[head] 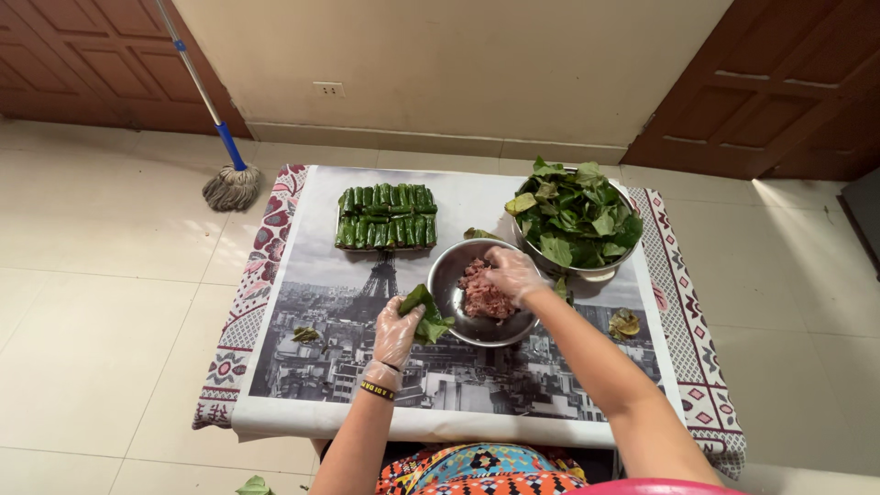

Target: The person places ground meat onto green leaves and rolls them into cylinders, arranging the completed rolls in rows on a tray.

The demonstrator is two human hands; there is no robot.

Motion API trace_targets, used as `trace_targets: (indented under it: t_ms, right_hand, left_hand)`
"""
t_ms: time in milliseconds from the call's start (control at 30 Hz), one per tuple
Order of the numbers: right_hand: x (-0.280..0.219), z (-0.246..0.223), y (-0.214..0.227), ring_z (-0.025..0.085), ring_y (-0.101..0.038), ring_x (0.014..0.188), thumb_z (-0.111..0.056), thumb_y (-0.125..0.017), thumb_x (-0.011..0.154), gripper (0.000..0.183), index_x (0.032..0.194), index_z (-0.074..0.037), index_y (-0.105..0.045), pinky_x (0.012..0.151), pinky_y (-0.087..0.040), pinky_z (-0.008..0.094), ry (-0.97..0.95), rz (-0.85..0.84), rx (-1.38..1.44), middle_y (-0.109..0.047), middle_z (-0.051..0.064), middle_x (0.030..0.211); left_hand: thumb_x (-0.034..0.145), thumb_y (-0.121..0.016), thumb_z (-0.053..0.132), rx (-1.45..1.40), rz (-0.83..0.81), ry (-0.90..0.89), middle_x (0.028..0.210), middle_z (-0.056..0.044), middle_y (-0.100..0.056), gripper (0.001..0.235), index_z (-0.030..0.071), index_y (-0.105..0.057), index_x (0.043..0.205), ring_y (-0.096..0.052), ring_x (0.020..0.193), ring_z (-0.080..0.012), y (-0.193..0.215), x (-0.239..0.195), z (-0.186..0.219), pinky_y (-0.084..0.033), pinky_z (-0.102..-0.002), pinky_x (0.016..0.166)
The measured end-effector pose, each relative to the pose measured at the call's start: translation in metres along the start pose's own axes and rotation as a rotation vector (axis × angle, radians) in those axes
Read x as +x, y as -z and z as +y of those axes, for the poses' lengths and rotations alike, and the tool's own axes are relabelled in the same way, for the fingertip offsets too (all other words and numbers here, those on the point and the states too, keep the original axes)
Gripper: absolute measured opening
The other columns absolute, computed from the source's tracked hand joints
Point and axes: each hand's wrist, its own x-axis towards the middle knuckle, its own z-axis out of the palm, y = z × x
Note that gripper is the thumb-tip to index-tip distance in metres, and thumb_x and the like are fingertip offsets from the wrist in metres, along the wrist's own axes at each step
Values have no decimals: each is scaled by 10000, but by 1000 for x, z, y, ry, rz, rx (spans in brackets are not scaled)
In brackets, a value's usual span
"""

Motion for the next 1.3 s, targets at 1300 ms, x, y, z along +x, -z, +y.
trace_targets:
  t_ms: [1300]
  right_hand:
    - [-24,3,0,139,-615,789,-190,-676,933,269,1153,-53,-603,722,-541,282,122,-652,976,-658,78,972]
  left_hand:
    - [905,-665,92,454,-31,194,950,-94,-719,322,50,-636,1223,-714,793,-188,-44,12,20,-617,-317,724]
